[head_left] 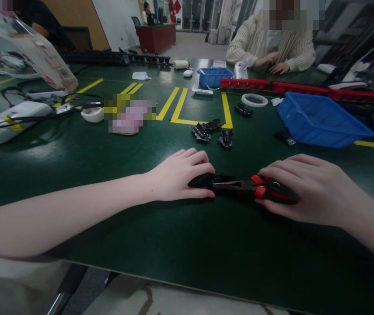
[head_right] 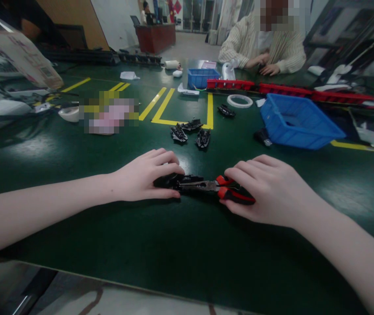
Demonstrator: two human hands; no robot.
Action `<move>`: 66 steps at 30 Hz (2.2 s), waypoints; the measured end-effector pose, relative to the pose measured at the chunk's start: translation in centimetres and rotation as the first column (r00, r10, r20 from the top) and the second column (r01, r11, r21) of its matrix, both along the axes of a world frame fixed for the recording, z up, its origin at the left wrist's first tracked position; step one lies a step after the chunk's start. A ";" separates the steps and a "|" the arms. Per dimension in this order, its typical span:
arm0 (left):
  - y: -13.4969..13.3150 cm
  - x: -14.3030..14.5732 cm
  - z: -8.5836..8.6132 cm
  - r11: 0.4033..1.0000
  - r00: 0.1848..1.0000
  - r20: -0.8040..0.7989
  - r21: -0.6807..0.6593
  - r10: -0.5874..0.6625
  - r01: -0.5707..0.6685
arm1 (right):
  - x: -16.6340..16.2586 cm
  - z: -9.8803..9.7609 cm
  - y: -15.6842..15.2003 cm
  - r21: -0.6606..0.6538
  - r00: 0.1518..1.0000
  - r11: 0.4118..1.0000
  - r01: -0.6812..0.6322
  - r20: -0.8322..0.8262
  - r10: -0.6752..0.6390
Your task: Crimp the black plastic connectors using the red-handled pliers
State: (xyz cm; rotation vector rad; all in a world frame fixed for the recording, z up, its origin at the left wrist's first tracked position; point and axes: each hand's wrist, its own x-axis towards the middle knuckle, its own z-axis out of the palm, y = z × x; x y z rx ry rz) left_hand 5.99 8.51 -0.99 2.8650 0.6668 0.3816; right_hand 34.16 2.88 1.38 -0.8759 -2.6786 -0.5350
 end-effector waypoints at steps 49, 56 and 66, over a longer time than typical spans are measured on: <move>-0.2 0.2 0.2 0.998 0.998 0.061 -0.063 -0.023 0.027 | 0.0 -0.3 0.1 -0.077 0.998 0.997 -0.002 -0.062 -0.002; -0.4 0.2 0.3 0.999 0.997 0.067 0.013 -0.030 0.029 | 0.0 -0.1 0.0 -0.101 0.998 0.995 0.000 -0.058 -0.006; -0.5 0.1 0.1 0.997 0.991 0.134 -0.070 -0.005 0.015 | 0.6 -0.1 0.5 -0.121 0.999 0.993 -0.002 -0.054 -0.005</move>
